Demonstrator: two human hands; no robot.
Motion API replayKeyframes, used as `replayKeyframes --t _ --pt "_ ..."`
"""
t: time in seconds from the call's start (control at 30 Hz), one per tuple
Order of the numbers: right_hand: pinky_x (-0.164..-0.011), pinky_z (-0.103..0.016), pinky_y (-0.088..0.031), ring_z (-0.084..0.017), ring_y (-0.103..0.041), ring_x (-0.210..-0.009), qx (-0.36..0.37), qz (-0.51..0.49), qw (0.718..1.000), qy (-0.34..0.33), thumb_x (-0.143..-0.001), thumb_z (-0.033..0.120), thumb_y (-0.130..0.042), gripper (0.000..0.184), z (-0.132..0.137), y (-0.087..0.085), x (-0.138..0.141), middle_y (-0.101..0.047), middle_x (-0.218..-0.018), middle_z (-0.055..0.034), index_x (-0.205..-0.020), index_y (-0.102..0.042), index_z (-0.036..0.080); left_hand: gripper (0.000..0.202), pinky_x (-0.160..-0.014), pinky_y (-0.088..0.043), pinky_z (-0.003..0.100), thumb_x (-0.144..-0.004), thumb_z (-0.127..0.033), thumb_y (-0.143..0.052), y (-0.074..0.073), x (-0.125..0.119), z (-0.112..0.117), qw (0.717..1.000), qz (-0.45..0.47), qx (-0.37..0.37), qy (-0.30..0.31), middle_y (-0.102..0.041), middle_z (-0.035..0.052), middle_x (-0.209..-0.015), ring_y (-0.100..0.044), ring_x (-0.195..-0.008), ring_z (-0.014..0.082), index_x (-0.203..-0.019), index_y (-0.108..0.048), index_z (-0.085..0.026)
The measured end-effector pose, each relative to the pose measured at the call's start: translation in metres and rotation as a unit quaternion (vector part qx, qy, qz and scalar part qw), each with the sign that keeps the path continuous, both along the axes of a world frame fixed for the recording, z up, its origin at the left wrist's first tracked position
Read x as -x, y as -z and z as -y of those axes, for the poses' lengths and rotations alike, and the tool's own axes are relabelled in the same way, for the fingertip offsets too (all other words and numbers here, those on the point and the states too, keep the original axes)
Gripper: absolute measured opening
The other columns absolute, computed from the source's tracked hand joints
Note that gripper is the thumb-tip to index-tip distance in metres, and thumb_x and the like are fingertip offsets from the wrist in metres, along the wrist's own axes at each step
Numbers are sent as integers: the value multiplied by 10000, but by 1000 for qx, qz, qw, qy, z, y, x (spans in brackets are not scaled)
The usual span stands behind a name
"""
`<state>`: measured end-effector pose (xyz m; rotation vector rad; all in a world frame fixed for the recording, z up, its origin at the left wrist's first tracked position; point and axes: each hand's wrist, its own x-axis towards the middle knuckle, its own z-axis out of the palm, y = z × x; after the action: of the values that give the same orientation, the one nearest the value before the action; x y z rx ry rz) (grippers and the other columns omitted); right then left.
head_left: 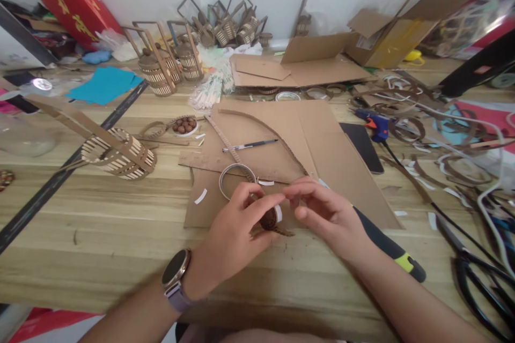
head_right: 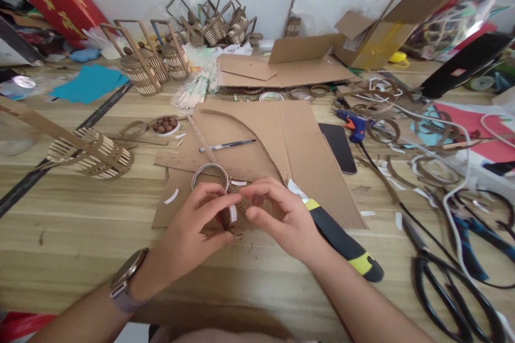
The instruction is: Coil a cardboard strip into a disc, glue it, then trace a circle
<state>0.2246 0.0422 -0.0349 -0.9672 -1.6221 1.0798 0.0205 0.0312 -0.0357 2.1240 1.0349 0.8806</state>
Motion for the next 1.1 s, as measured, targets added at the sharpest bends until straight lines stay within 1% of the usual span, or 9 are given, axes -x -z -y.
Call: replayKeyframes --t 0.03,0.1,0.27,0.37,0.47,0.6,0.77,0.9,1.1 --pt "-696 -289 -524 -162 -621 -771 19 -22 999 17 -857 363 -688 128 2 -2 1 -667 -859 -36 -934 -711 264 488 -832 -582 349 -826 -94 -648 0 0 0 1000 -5 -1 -10 -493 50 -1104 -607 -905 168 -1270 -538 -265" --pt "-623 -263 -517 -147 -620 -701 60 -53 996 33 -845 361 -699 124 6 -5 6 -672 -777 -27 -828 -693 239 466 -822 -584 337 -835 -96 -641 0 -1 -1 1000 -12 -6 -23 -495 54 -1108 -609 -897 163 -1263 -538 -248" --pt "-493 -246 -499 -121 -588 -547 179 -89 980 10 -813 407 -714 213 12 -3 21 -670 -664 -16 -800 -663 201 444 -817 -586 342 -845 -89 -613 1 -3 -1 997 -39 -25 -57 -501 50 -1111 -608 -923 175 -1246 -547 -268" --pt "-434 -241 -474 -113 -555 -474 201 -67 977 36 -794 431 -710 248 14 -1 25 -653 -601 -6 -783 -657 190 448 -799 -590 336 -843 -80 -596 2 -4 -1 996 -50 -30 -66 -498 52 -1126 -614 -900 166 -1247 -547 -269" --pt "-428 -245 -453 -119 -553 -450 168 11 983 74 -804 382 -687 186 17 -1 25 -642 -554 4 -787 -685 197 447 -781 -594 340 -844 -80 -592 4 -4 0 995 -63 -35 -69 -496 64 -1127 -618 -912 179 -1256 -548 -247" --pt "-470 -258 -436 -141 -595 -502 58 139 981 124 -811 288 -661 83 20 -1 23 -687 -603 3 -790 -718 232 469 -767 -597 351 -843 -78 -593 7 -5 1 994 -79 -30 -75 -490 79 -1150 -627 -929 194 -1279 -536 -240" --pt "-529 -271 -457 -163 -639 -586 -33 194 971 134 -821 255 -651 68 20 1 22 -718 -681 -2 -796 -713 247 489 -776 -596 363 -842 -80 -596 7 -6 1 993 -89 -20 -74 -487 83 -1157 -630 -922 196 -1297 -523 -244" --pt "-557 -272 -476 -168 -665 -623 -52 201 970 128 -837 250 -640 71 20 2 22 -729 -704 0 -809 -705 246 493 -775 -593 379 -836 -71 -591 6 -6 2 992 -95 -21 -75 -485 87 -1151 -632 -915 205 -1296 -525 -234" --pt "-550 -255 -485 -157 -668 -613 -49 214 968 121 -836 248 -634 74 20 3 21 -731 -700 3 -814 -704 236 478 -785 -589 381 -835 -79 -608 7 -6 3 991 -102 -39 -76 -486 87 -1131 -632 -923 213 -1285 -534 -221"
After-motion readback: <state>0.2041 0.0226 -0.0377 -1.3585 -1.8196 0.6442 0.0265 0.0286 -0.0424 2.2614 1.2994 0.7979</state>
